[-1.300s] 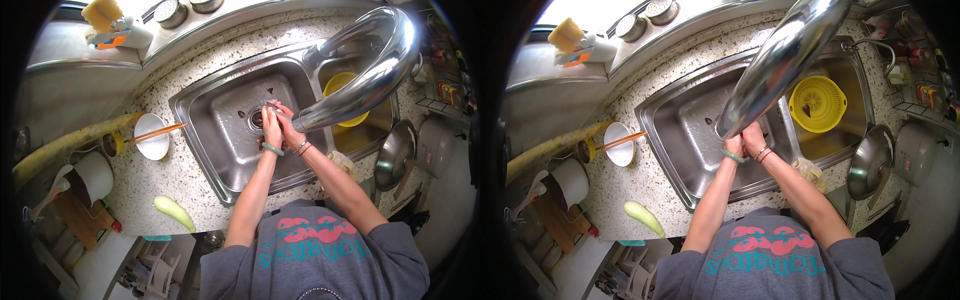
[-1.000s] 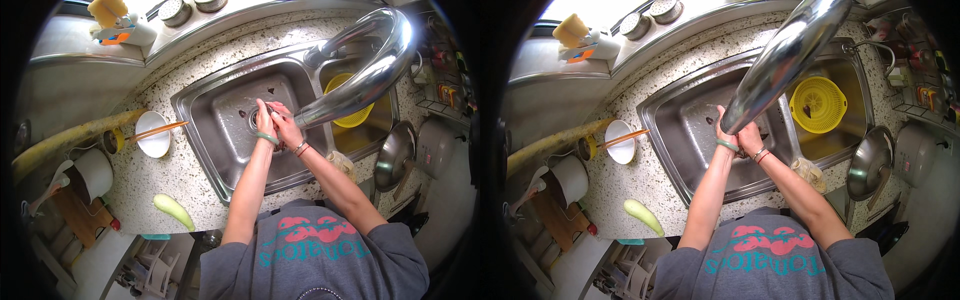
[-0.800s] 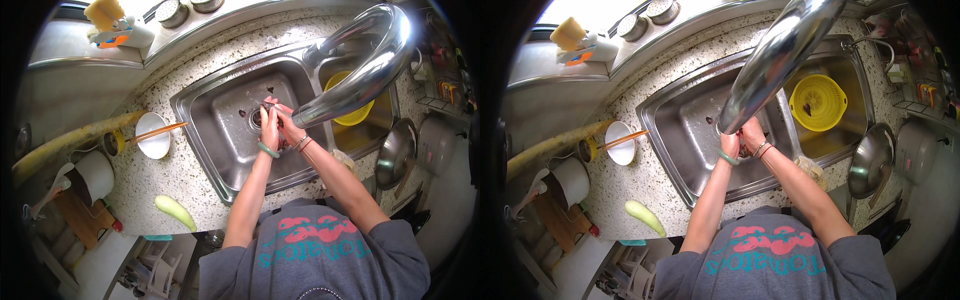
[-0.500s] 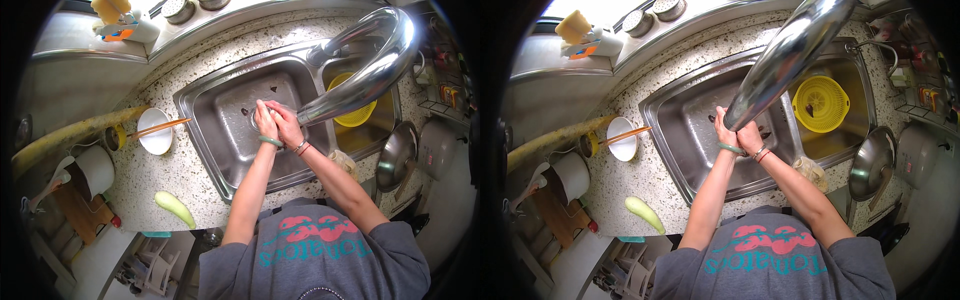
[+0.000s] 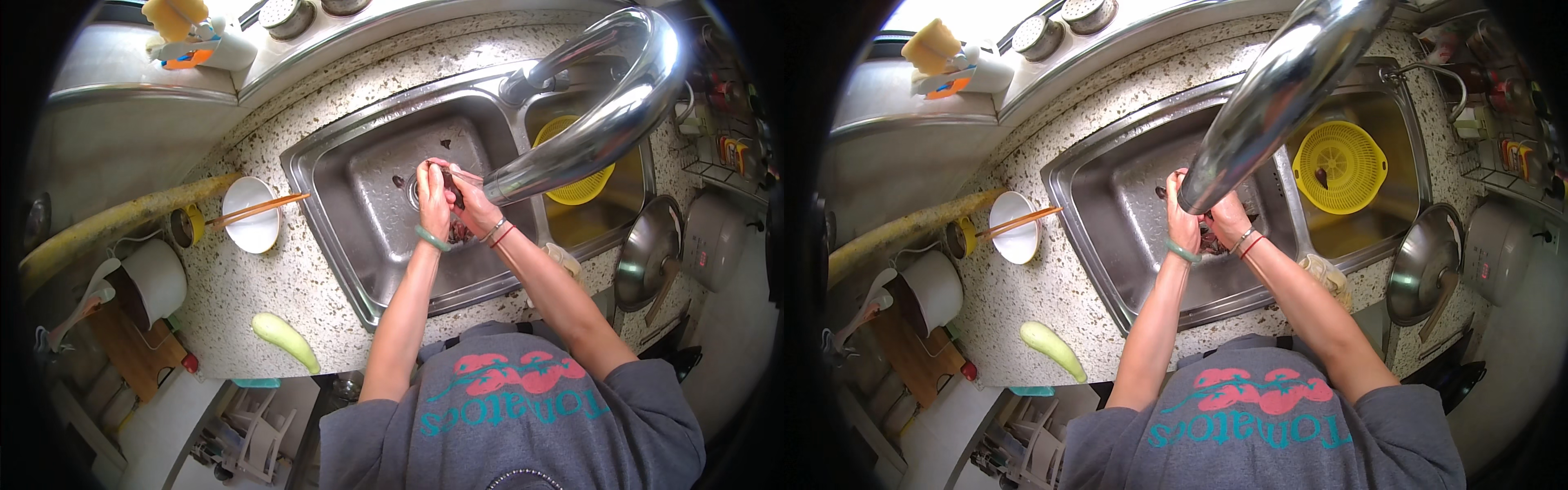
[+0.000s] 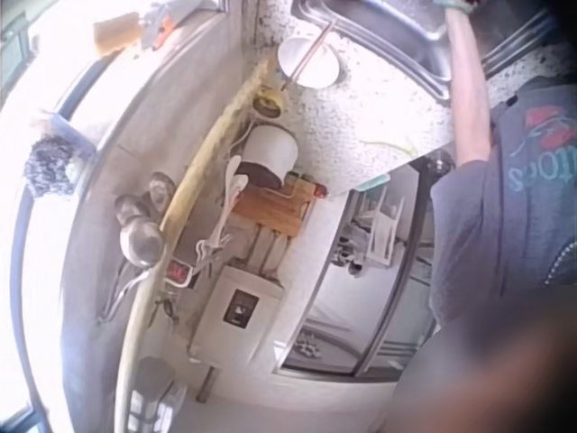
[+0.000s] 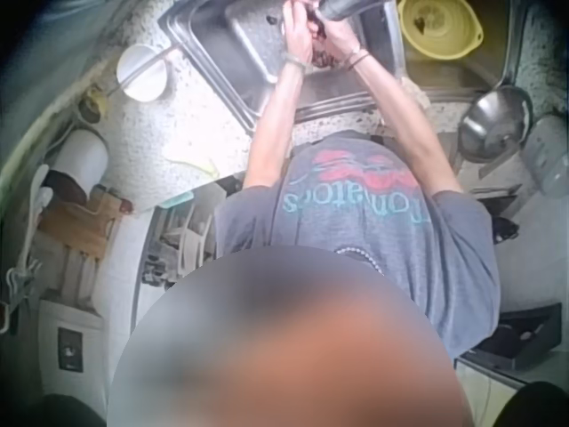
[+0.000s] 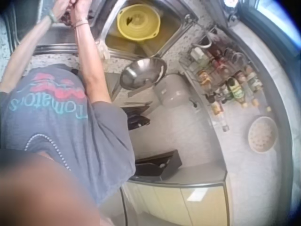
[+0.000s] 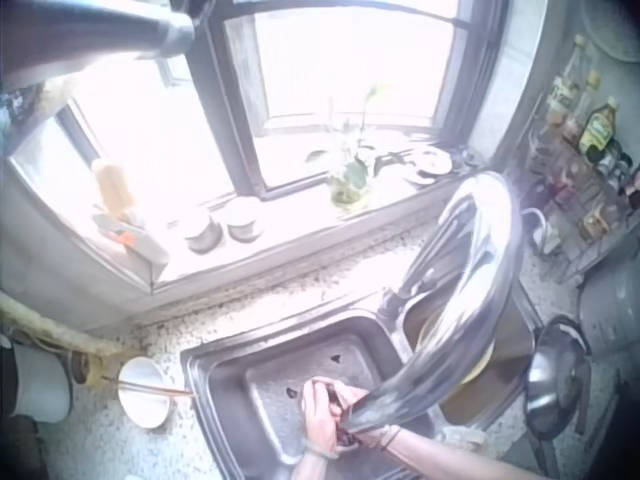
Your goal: The person stands at a kitchen sink and washes small, dark, round food items under running water. They handle the items individually, rubbing them between their fingers and rinsing them before placing them into a yellow colander in the sink. The person also briefly rinses a small metal strainer and a white bowl during the process.
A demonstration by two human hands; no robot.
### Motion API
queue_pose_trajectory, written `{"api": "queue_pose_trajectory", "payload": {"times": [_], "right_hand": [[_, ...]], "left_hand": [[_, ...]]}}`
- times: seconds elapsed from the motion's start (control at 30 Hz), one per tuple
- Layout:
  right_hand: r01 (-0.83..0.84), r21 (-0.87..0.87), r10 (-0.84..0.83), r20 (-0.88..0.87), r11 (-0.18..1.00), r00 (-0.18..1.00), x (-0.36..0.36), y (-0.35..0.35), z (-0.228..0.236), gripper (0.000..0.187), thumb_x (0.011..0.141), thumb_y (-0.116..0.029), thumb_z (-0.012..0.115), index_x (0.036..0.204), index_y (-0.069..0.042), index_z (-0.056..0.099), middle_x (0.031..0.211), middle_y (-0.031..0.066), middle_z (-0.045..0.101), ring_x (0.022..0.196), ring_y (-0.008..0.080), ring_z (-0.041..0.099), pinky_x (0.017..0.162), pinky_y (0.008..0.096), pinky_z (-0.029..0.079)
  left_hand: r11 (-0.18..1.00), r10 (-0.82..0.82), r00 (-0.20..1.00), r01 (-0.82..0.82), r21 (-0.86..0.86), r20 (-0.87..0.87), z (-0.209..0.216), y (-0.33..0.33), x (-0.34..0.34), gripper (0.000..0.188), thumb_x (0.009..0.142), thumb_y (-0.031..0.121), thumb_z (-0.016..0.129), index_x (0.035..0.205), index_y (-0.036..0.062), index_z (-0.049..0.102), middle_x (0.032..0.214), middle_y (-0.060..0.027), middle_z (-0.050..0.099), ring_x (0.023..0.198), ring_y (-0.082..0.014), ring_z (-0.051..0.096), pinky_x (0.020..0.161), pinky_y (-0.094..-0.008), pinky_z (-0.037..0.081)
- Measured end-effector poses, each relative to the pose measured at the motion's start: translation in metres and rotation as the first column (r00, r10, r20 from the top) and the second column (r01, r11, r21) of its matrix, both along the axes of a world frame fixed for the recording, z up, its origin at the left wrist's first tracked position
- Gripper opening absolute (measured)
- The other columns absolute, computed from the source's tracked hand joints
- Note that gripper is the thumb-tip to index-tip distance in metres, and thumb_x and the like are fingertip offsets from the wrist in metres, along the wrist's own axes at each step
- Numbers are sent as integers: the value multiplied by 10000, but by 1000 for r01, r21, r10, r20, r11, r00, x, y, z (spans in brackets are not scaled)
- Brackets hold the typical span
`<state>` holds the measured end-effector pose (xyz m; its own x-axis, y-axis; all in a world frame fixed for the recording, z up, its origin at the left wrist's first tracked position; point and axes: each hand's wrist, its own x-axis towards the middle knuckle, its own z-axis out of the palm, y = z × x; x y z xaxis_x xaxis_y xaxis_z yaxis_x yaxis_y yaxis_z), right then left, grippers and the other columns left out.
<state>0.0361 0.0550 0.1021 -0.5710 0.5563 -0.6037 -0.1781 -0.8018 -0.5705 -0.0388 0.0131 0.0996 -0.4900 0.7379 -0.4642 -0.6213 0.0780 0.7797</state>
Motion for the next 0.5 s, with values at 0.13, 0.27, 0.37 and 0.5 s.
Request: {"api": "queue_pose_trajectory", "payload": {"times": [0.13, 0.27, 0.37, 0.5], "right_hand": [[-31, 150, 25, 44, 988, 999, 0, -3, -13, 298, 939, -239, 446, 1180, -87, 533, 833, -60, 512, 635, 31, 417, 569, 176, 356], [-128, 313, 70, 190, 941, 979, 2, -13, -21, 305, 938, -233, 451, 1163, -51, 545, 829, -63, 509, 648, 26, 421, 588, 176, 360], [-87, 238, 45, 177, 967, 983, 12, -16, -31, 289, 928, -224, 474, 1139, -47, 562, 857, -45, 535, 698, 19, 445, 627, 184, 381], [56, 226, -90, 145, 973, 985, 5, -15, -29, 156, 867, -147, 518, 926, -29, 601, 818, -4, 589, 703, 64, 513, 622, 225, 421]], "left_hand": [[999, 33, 999, -33, -14, 25, 0, 8, -2, 258, 942, 367, 417, 940, 119, 486, 713, 64, 488, 549, -2, 443, 385, -151, 288], [995, 104, 987, -104, -12, 122, -5, 7, -5, 252, 943, 333, 429, 855, 120, 529, 680, 61, 509, 530, -6, 445, 368, -171, 297], [996, 85, 987, -80, -45, 138, 2, 4, -2, 191, 932, 276, 462, 921, 111, 559, 728, 46, 553, 562, -15, 476, 414, -158, 341], [998, 59, 962, -48, 45, -267, 2, -1, 17, 262, 960, 167, 369, 1144, -2, 445, 1130, -130, 516, 1041, -196, 505, 913, -312, 399]]}}
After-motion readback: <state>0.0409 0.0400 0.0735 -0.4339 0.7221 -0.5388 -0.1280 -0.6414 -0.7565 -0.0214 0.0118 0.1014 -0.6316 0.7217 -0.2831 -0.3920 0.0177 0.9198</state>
